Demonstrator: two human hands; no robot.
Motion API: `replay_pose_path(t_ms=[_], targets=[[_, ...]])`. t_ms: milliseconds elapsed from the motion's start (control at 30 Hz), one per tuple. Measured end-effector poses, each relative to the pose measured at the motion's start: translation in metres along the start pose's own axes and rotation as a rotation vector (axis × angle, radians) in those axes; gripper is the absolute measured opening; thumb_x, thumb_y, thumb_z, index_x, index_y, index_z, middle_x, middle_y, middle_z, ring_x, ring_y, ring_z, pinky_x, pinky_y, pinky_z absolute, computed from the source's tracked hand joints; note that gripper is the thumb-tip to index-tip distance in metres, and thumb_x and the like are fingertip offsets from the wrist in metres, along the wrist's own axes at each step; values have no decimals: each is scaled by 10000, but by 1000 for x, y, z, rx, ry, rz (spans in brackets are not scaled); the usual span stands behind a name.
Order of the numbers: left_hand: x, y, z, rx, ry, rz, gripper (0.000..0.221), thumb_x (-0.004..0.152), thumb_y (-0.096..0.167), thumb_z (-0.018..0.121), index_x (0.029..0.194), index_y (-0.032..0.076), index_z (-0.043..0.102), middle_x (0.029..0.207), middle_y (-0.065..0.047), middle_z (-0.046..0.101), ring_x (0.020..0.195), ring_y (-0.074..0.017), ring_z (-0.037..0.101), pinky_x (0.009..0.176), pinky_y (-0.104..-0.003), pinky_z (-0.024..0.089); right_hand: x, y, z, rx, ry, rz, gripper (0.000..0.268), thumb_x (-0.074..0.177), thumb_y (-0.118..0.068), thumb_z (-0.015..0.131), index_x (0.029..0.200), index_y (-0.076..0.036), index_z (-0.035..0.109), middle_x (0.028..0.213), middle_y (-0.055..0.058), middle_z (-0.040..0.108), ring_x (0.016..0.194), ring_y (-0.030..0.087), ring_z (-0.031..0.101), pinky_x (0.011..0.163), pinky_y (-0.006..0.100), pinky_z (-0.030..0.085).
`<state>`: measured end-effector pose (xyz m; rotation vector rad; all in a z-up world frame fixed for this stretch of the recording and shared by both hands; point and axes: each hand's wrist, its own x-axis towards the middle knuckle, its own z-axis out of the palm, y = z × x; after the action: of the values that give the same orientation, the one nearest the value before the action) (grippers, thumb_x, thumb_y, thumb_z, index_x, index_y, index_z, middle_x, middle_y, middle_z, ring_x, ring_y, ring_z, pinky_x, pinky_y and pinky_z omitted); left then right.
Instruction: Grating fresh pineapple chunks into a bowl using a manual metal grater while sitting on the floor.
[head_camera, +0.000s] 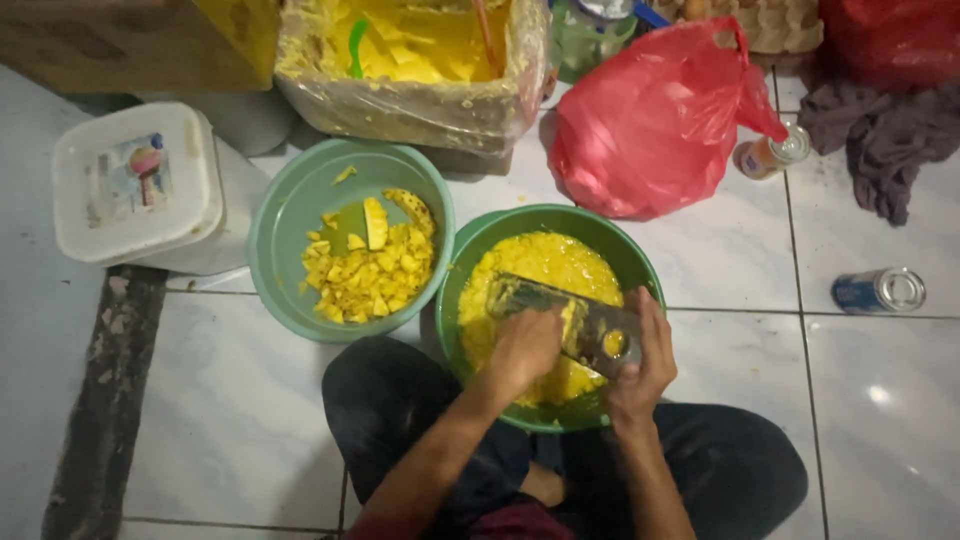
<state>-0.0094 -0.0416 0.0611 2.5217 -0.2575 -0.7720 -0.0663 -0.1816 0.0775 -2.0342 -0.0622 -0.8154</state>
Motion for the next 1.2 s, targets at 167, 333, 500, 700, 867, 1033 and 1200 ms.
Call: replay_pose_path(t_ms=[167,333,500,700,867,1033,1200], targets=[[77,-78,25,126,1,-197,305,986,129,499,1066,-18,754,1001,-240,756,990,-428,742,711,-584,606,6,0,2,22,20,3,1003,990,-750,185,1460,58,547,1315,300,602,1150,460,648,983,583,501],[27,-18,0,178,-59,11,285,968,64,519,954,-7,794,911,-232,772,978,-410,755,742,-538,622,4,-10,0,9,16,17,999,976,-758,190,1462,28,568,1313,265,629,1175,427,656,992,541,500],[-13,-11,-5,-144,-32,-103,384,1008,140,410,1004,-32,753,923,-319,739,942,-486,736,726,-570,595,-2,4,-2,2,17,10,1016,974,-759,180,1441,57,565,1350,268,615,1174,436,656,1015,554,492],[32,-51,1,187,-25,-87,349,1028,14,416,1093,-58,752,1014,-206,763,1096,-385,723,841,-515,604,-5,15,-6,-18,7,4,1037,959,-791,204,1445,47,575,1372,263,609,1209,428,640,1033,531,473],[1,-20,30,47,1,88,338,1063,173,409,1092,6,701,732,-176,654,653,-309,616,530,-424,499,-5,-9,-8,9,-30,94,1021,1010,-761,139,1449,72,535,1369,263,588,1174,382,654,1030,484,493],[118,-167,155,730,257,-130,242,966,260,548,1068,116,714,796,-43,697,671,-189,621,601,-439,467,-15,-12,-19,9,-73,142,973,1058,-738,140,1476,72,481,1460,275,520,1214,388,634,1059,484,490],[8,-29,15,279,-96,128,275,1030,103,479,1192,38,691,828,-149,713,583,-247,676,516,-370,601,0,-22,-9,-23,-103,115,1035,1026,-780,125,1465,84,488,1364,277,580,1164,362,630,1037,468,480]])
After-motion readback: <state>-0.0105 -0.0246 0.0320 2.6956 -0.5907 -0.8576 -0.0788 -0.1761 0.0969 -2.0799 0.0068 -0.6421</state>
